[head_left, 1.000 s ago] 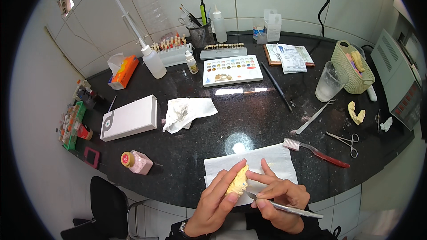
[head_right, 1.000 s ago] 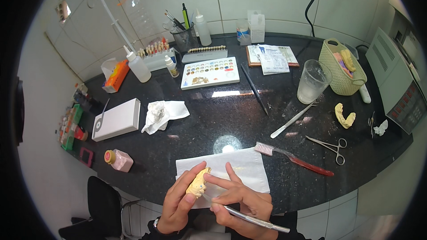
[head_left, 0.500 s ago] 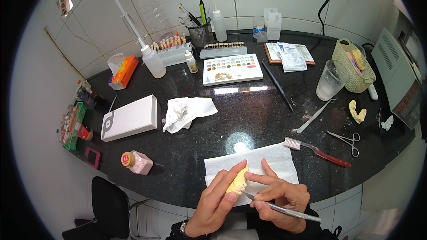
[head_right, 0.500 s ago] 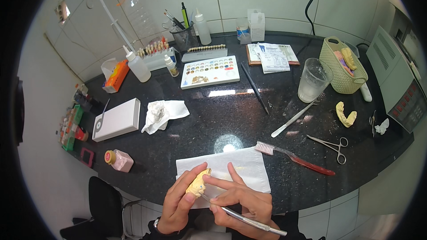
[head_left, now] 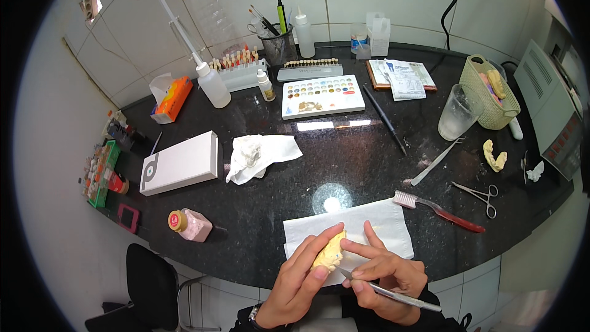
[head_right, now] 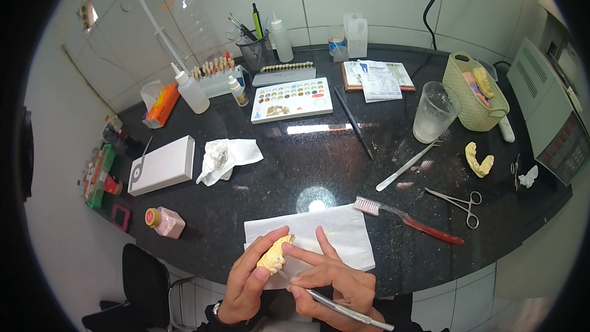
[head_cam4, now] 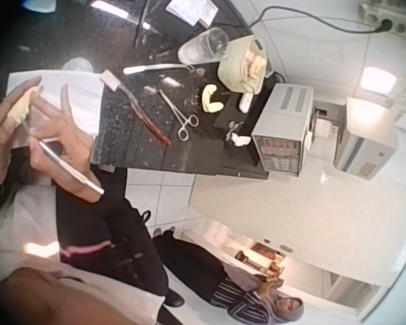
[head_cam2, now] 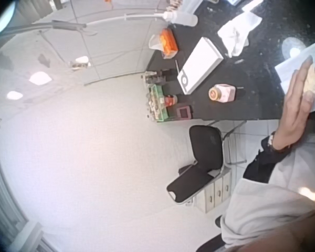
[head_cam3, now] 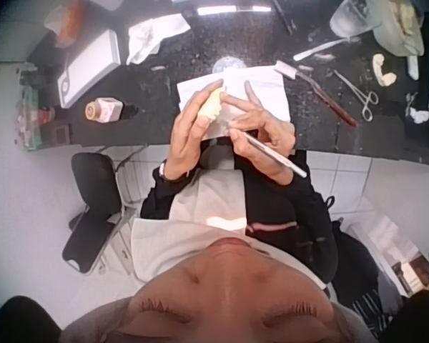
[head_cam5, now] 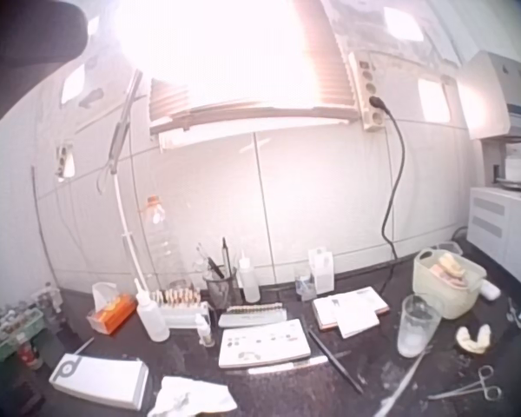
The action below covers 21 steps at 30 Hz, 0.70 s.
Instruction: The person uses a small tool to scrape and shape a plaster dental mold, then places the mold into a plastic container.
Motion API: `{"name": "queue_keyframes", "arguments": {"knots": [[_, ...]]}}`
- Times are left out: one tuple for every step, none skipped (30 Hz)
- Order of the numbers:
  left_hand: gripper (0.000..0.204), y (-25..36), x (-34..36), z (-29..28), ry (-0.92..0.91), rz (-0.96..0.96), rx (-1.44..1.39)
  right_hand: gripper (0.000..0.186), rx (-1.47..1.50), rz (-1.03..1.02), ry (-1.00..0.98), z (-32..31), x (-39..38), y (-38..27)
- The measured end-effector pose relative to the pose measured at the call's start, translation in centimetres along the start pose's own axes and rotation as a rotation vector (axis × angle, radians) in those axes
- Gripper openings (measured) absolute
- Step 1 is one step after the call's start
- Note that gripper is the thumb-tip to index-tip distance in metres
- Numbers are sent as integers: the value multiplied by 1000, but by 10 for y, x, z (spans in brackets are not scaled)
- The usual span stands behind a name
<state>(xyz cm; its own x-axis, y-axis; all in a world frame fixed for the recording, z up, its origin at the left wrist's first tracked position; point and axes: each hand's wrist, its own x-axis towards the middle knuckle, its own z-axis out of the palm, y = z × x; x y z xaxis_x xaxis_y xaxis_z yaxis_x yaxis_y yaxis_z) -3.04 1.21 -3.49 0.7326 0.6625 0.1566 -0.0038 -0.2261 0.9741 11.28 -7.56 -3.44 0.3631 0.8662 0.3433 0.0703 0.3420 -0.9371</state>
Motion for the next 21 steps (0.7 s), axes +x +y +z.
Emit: {"name": "queue_keyframes", "arguments": {"knots": [[51, 0, 0, 0, 1, -4, -2, 7, 4, 4, -4, 0, 0, 0], [51, 0, 0, 0, 7, 6, 10, 7, 7, 7, -9, 0, 0, 0], [51, 0, 1, 0, 13, 15, 24, 7, 12, 10, -23, -1, 1, 0], [51, 0, 1, 0, 19, 25, 37, 7, 16, 12, -36, -2, 2, 1], [51, -1, 0, 0, 12, 14, 31, 8, 21, 14, -50, -2, 3, 1], [51, -2, 0, -1, 4, 2, 25, 7, 22, 20, -49, -2, 2, 2], [51, -2, 0, -1, -4, -10, 19, 7, 24, 26, -49, -3, 2, 2], [51, -2, 0, -1, -6, -9, 16, 7, 25, 32, -48, -3, 2, 2], [51, -1, 1, -1, -6, -9, 12, 7, 29, 37, -33, -3, 2, 2], [51, -1, 1, -1, -7, -8, 9, 7, 33, 41, -19, -2, 2, 2], [51, -1, 1, -1, -5, -11, 7, 7, 36, 45, -4, -2, 2, 2], [51, -1, 1, -1, -4, -12, 4, 6, 29, 42, -5, -1, 2, 2], [51, -2, 1, -1, -2, -13, 1, 6, 23, 39, -5, -1, 2, 2], [51, -1, 1, -1, -2, -15, 11, 6, 17, 35, -6, -1, 2, 3], [51, -1, 1, 0, -2, -16, 22, 6, 20, 34, -7, -1, 2, 3], [51, -1, 1, 0, -3, -18, 32, 6, 24, 33, -8, -1, 2, 3], [50, -1, 1, 0, 1, -13, 38, 6, 27, 32, -9, -1, 3, 3], [50, -1, 1, 0, 4, -11, 44, 7, 30, 37, -18, -1, 3, 3], [50, -2, 0, 0, 7, -9, 49, 7, 33, 43, -27, -2, 3, 2], [49, -2, 0, 0, 7, -9, 47, 8, 36, 48, -35, -2, 3, 1], [49, -1, 1, 0, 8, -7, 45, 8, 41, 55, -38, -3, 4, 1]]}}
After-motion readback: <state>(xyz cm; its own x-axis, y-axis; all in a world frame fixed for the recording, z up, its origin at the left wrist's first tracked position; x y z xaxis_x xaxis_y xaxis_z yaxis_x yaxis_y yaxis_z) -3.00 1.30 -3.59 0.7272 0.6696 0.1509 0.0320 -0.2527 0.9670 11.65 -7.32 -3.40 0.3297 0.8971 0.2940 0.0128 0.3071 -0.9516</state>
